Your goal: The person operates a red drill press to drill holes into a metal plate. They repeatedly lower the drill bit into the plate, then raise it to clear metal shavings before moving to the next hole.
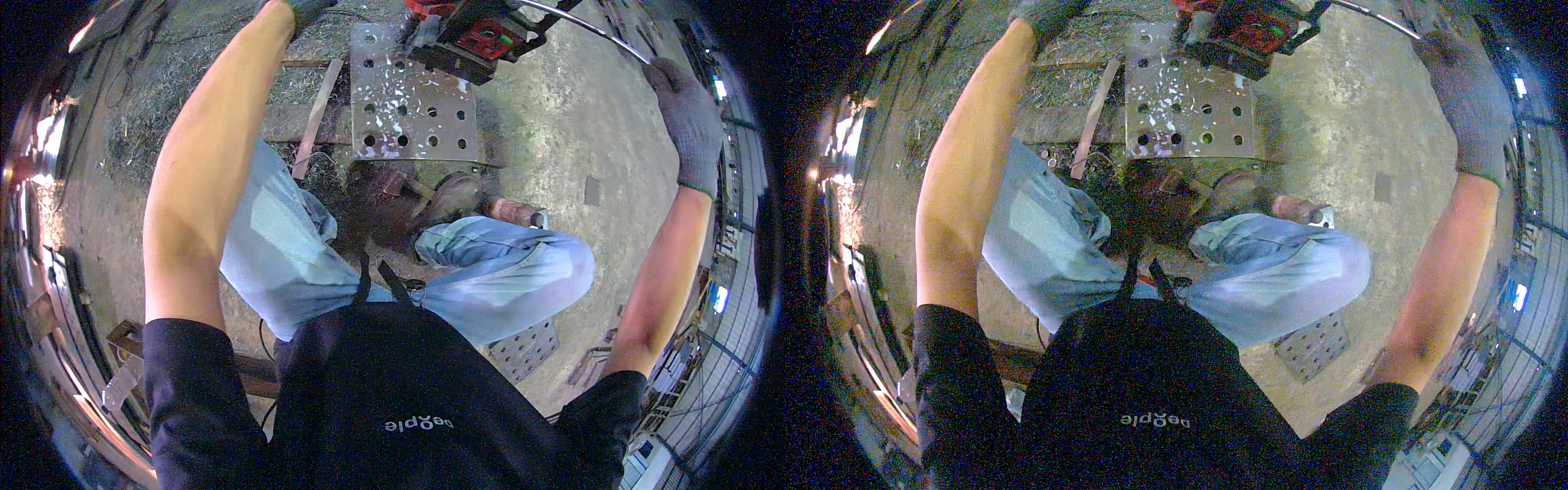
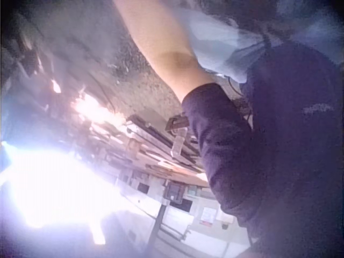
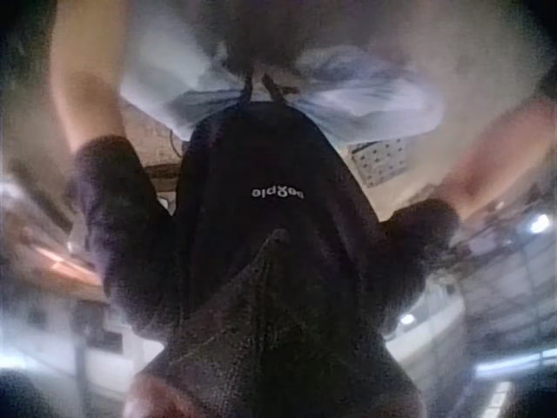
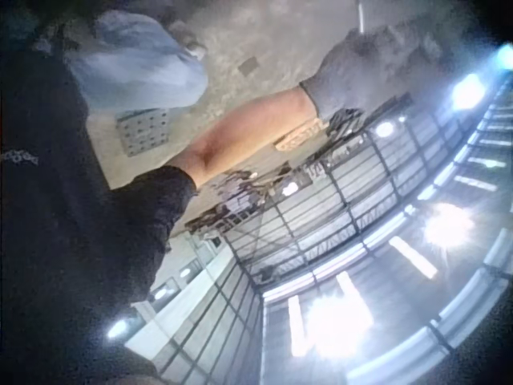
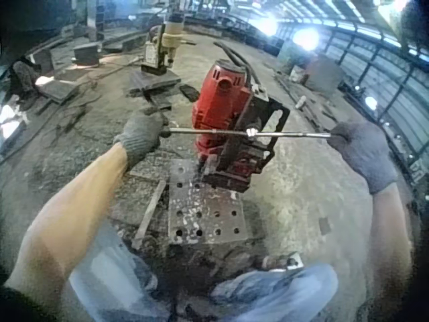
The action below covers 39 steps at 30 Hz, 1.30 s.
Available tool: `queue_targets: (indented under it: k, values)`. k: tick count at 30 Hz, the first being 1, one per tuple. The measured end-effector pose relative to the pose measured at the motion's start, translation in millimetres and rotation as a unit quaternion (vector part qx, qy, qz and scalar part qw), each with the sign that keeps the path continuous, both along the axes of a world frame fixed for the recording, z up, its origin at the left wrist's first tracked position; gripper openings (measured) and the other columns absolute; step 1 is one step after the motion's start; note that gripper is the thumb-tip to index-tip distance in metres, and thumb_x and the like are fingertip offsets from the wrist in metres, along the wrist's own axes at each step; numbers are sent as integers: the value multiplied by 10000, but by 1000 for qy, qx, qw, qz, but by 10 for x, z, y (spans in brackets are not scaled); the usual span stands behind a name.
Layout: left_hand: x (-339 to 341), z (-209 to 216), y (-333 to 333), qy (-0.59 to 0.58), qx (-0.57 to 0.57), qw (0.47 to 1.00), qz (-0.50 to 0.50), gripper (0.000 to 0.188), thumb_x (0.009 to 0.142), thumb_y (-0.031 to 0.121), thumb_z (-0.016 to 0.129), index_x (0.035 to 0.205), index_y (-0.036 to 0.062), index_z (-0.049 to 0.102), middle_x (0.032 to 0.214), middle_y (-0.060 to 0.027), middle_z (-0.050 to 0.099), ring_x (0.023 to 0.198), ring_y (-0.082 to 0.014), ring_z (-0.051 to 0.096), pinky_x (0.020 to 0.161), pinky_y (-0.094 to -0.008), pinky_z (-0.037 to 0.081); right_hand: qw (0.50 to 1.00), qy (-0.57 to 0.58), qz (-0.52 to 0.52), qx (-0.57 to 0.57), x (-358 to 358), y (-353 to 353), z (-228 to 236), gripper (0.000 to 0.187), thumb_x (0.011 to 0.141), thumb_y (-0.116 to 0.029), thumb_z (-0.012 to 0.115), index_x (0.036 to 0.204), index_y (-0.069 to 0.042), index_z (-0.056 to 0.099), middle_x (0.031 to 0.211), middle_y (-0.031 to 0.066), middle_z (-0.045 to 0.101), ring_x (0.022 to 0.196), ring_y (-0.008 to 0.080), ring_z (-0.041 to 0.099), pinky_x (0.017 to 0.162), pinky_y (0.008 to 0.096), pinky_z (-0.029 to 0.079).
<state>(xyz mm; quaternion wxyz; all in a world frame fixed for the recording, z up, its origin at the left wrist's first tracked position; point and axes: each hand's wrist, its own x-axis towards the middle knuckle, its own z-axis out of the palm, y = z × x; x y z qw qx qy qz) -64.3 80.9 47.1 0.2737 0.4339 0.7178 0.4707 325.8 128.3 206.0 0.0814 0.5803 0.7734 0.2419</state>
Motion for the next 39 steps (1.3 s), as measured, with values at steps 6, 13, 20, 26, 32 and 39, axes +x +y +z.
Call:
queue_targets:
  k: [6, 13, 20, 26, 32, 39]
  values:
    - [203, -13, -107, 53, 25, 997, -43, 244, 912, 191, 489, 838, 23, 650, 688, -118, 648, 498, -197, 561, 481, -360, 453, 1000, -17, -16, 6, 102, 51, 32, 477, 938, -545, 508, 1243, -205, 644, 1215, 107, 666, 1131, 314, 628, 937, 410, 478]
    - [152, 16, -94, 42, 17, 998, -38, 266, 900, 197, 486, 783, 32, 659, 621, -113, 622, 467, -201, 548, 457, -357, 435, 1000, 0, 1, 9, 53, 45, 1, 477, 930, -537, 523, 1232, -190, 648, 1215, 106, 663, 1113, 319, 634, 933, 411, 480]
    - [152, -59, -63, -6, 22, 1000, -12, 271, 908, 212, 498, 800, 41, 678, 665, -125, 637, 488, -188, 568, 458, -347, 444, 1000, -5, -26, -9, -58, -6, 80, 458, 930, -503, 541, 1216, -163, 654, 1198, 116, 667, 1100, 323, 637, 926, 404, 485]
    - [-176, -640, 280, 250, -66, 956, -140, 259, 915, 173, 500, 778, 36, 672, 716, -127, 649, 508, -179, 572, 469, -349, 446, 999, 0, 30, 16, -53, 146, 136, 525, 933, -570, 481, 1234, -171, 642, 1202, 144, 660, 1119, 339, 625, 943, 410, 477]
    - [256, 325, -116, 69, 47, 996, -17, 258, 900, 156, 491, 759, 25, 662, 608, -107, 606, 514, -188, 576, 503, -369, 472, 993, 36, -77, 81, 212, 84, -122, 642, 936, -654, 377, 1278, -163, 608, 1249, 162, 632, 1155, 397, 590, 982, 432, 454]
    - [159, -399, 39, -28, -66, 996, -52, 270, 920, 182, 469, 831, 8, 657, 679, -152, 634, 514, -225, 598, 490, -359, 488, 992, -6, -65, 108, -275, 138, 152, 685, 936, -670, 337, 1300, -147, 589, 1295, 169, 601, 1177, 397, 576, 964, 458, 465]
